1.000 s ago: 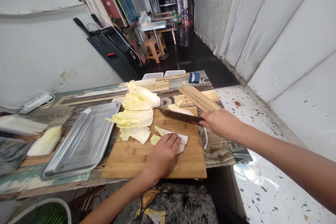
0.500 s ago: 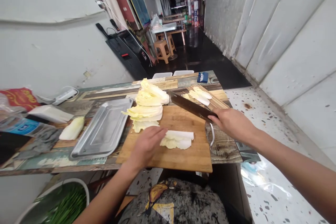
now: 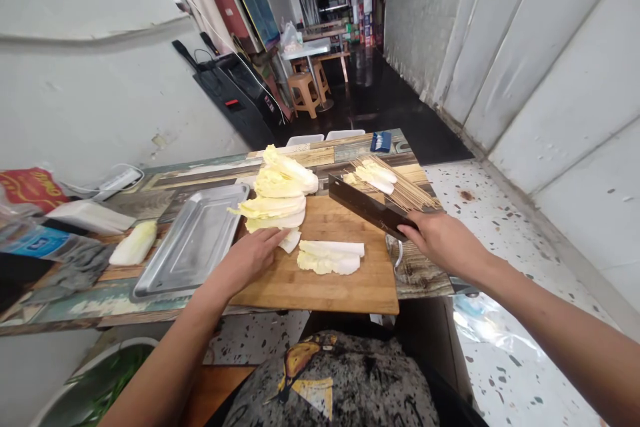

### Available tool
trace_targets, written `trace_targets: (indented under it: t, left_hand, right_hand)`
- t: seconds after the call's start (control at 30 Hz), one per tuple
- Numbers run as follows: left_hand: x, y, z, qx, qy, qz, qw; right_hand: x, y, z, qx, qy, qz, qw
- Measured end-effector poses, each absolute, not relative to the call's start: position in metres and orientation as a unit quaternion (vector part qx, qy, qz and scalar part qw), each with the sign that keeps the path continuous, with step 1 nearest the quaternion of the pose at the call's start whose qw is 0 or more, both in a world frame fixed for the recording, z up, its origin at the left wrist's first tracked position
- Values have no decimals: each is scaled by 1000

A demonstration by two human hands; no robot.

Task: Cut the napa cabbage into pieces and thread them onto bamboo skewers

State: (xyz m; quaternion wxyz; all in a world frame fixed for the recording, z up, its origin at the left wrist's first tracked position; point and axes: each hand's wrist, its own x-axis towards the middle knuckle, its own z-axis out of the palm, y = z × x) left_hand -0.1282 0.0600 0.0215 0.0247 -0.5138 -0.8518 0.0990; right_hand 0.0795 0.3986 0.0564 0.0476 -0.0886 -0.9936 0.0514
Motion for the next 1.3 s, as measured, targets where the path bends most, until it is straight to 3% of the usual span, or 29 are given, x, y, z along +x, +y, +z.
trace_targets:
  t: [0.17,0.33,0.5,0.77,0.83,1.0,1.3]
  left_hand:
    - [-131,65,10,-533,-837,93,82]
    - [-139,60,15,-450,-869,-102,180]
    - [-137,67,50,-281,-910,-256,165]
    - [-124,50,75,-383,-921,-68,-7]
    - [-126,48,68,-409,-911,-44,4]
    - [-144,77,53,-456,-877,-26,151]
    - [-183,108,49,-419,-907,10,44]
  right_hand:
    - [84,399,52,-98,-992,64,52]
    - [93,400,50,-114,-987,86,72]
    - [100,406,54,-147,-979,119,72]
    - [110,415,47,-178,-969,153,76]
    - [110,415,42,-171,-970,152,81]
    - [105,409,40,-151,-973,149,93]
    - [109,405,39,-158,-971,155,93]
